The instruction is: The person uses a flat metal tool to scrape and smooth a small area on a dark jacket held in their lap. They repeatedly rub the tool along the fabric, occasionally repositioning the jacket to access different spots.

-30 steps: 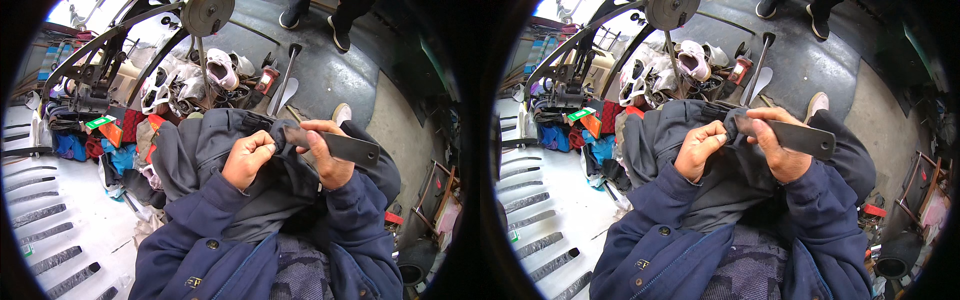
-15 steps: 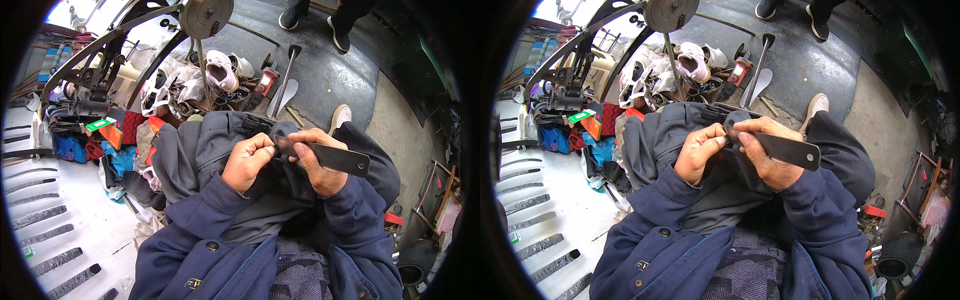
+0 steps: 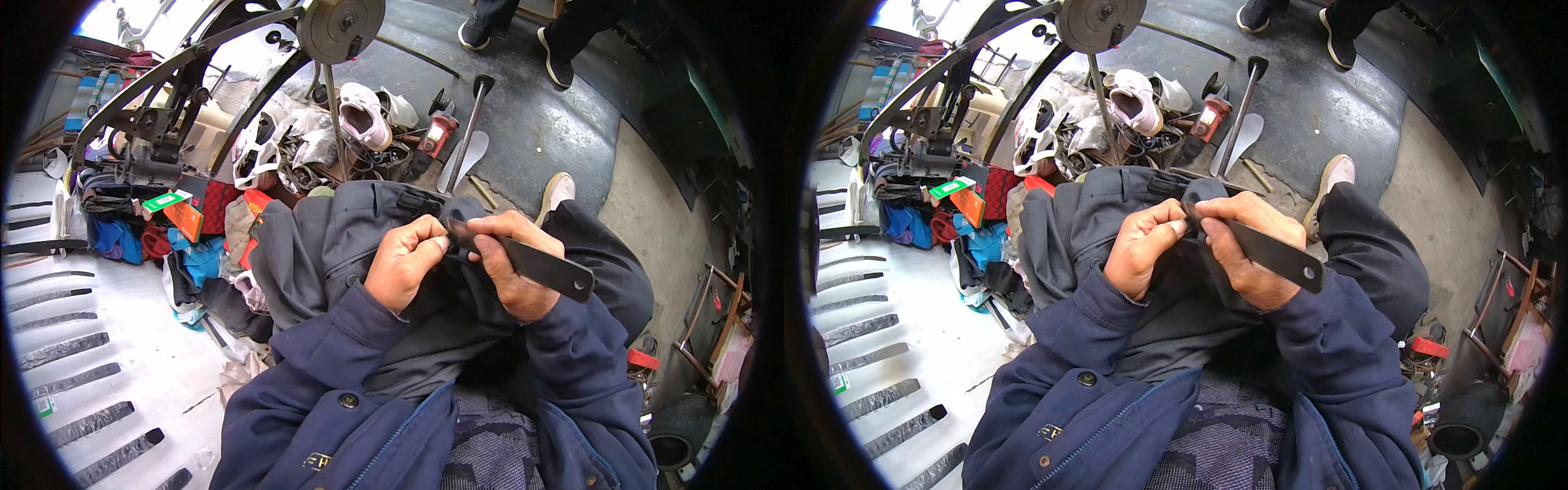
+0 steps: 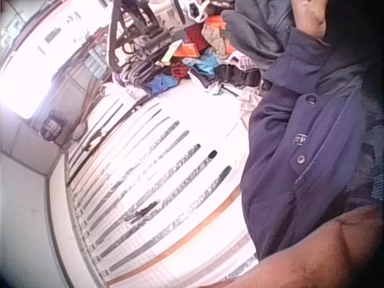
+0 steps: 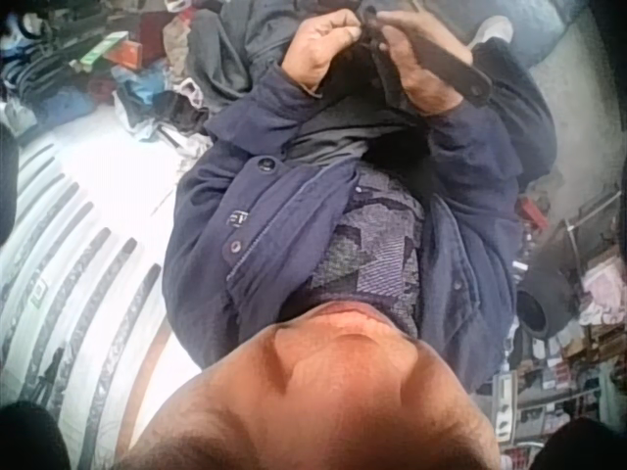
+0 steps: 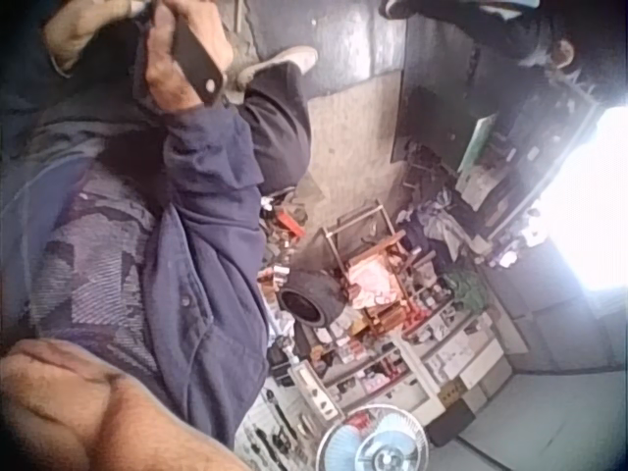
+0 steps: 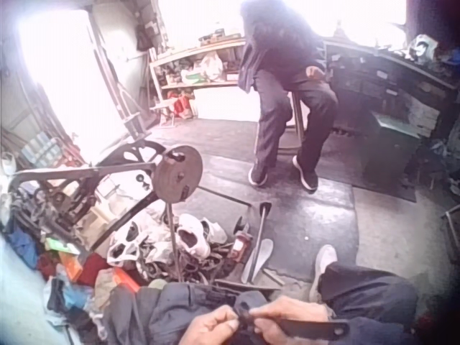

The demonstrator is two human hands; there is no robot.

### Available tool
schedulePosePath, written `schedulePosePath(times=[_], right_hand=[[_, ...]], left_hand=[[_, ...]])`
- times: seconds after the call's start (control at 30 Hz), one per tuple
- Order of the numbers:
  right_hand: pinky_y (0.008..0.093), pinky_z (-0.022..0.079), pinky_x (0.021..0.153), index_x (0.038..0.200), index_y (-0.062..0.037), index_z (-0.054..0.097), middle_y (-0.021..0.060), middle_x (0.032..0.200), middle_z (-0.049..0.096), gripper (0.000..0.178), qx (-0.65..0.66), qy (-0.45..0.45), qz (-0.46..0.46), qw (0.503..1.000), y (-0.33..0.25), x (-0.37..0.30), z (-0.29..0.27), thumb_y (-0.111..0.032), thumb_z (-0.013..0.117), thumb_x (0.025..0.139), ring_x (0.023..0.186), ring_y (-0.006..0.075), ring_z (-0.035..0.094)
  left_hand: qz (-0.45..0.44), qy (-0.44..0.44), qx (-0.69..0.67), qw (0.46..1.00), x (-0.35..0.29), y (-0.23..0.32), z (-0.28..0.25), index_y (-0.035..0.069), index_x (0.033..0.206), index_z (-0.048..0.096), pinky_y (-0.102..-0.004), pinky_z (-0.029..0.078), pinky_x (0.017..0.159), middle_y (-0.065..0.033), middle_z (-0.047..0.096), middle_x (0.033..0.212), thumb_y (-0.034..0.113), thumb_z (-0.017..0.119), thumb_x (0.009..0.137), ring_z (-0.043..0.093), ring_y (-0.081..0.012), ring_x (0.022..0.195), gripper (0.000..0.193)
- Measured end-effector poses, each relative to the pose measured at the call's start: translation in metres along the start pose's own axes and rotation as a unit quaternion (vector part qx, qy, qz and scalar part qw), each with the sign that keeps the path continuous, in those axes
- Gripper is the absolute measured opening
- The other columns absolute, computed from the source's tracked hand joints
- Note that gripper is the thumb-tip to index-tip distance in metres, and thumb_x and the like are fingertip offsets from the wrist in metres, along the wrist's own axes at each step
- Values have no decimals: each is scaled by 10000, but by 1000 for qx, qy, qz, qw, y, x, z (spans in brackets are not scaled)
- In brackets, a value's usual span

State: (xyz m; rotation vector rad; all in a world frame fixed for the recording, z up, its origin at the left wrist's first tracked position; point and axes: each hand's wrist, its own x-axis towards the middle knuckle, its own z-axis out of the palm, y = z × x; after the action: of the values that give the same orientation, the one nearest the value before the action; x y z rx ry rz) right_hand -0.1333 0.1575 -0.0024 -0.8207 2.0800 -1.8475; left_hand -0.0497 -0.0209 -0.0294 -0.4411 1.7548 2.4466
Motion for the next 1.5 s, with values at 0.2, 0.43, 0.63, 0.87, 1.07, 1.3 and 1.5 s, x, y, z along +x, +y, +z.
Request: schedulePosePath(times=[0.2, 0.43, 0.63, 0.87, 1.07, 1.3, 1.5], right_hand=[[318, 563, 744, 1077, 29, 699, 157, 949, 715, 167, -17, 14, -35, 999, -1, -2, 5, 12, 677, 912, 805, 252, 724], [304, 560, 734, 1060, 33, 710, 145, 938, 722, 147, 21, 3, 24, 999, -1, 0, 0, -12, 660, 929, 798, 212, 723], [296, 568, 742, 1069, 42, 704, 150, 960, 706, 148, -3, 9, -16, 1000, 0, 0, 3, 12, 665, 930, 814, 219, 712], [315, 575, 721, 1140, 41, 646, 143, 1013, 714, 314, 166, 30, 147, 975, -8, 4, -6, -251, 575, 1050, 829, 197, 699], [409, 555, 841, 875, -28, 571, 242, 1038, 704, 363, 385, 169, 198, 886, 12, 22, -29, -324, 496, 1071, 864, 251, 691], [231, 493, 653, 1145, 40, 649, 56, 944, 688, 379, 98, -44, 194, 975, 11, 13, -12, -310, 668, 1003, 786, 79, 596], [259, 463, 702, 979, 31, 684, -17, 845, 651, 308, 89, -75, 265, 957, 17, 10, 2, -196, 850, 855, 782, 59, 539]], left_hand=[[19, 1, 43, 999, 1, 3, 0, 59, 873, 578, -222, 349, 638, 72, 483, 770, 106, 561, 984, 405, -26, 708, 121], [-3, 7, -12, 1000, -1, 3, 2, 54, 857, 562, -224, 339, 644, 78, 464, 777, 82, 570, 977, 389, -30, 720, 123], [-6, -1, 45, 999, 1, 2, 1, 56, 861, 557, -222, 334, 643, 76, 451, 774, 71, 571, 976, 375, -28, 721, 116], [15, 13, -2, 1000, 1, 1, 2, 67, 856, 566, -220, 352, 659, 74, 482, 772, 96, 556, 984, 412, -28, 719, 132], [26, 8, 30, 999, 1, 0, -1, 58, 831, 553, -222, 327, 648, 74, 446, 767, 93, 560, 961, 382, -34, 708, 135], [89, 26, 172, 981, -6, 7, 9, 31, 825, 529, -233, 317, 652, 38, 433, 788, 62, 559, 934, 374, -56, 720, 118], [136, 21, 202, 970, -9, 10, 7, 4, 818, 510, -245, 337, 627, -14, 436, 831, -9, 566, 885, 399, -89, 710, 88]])
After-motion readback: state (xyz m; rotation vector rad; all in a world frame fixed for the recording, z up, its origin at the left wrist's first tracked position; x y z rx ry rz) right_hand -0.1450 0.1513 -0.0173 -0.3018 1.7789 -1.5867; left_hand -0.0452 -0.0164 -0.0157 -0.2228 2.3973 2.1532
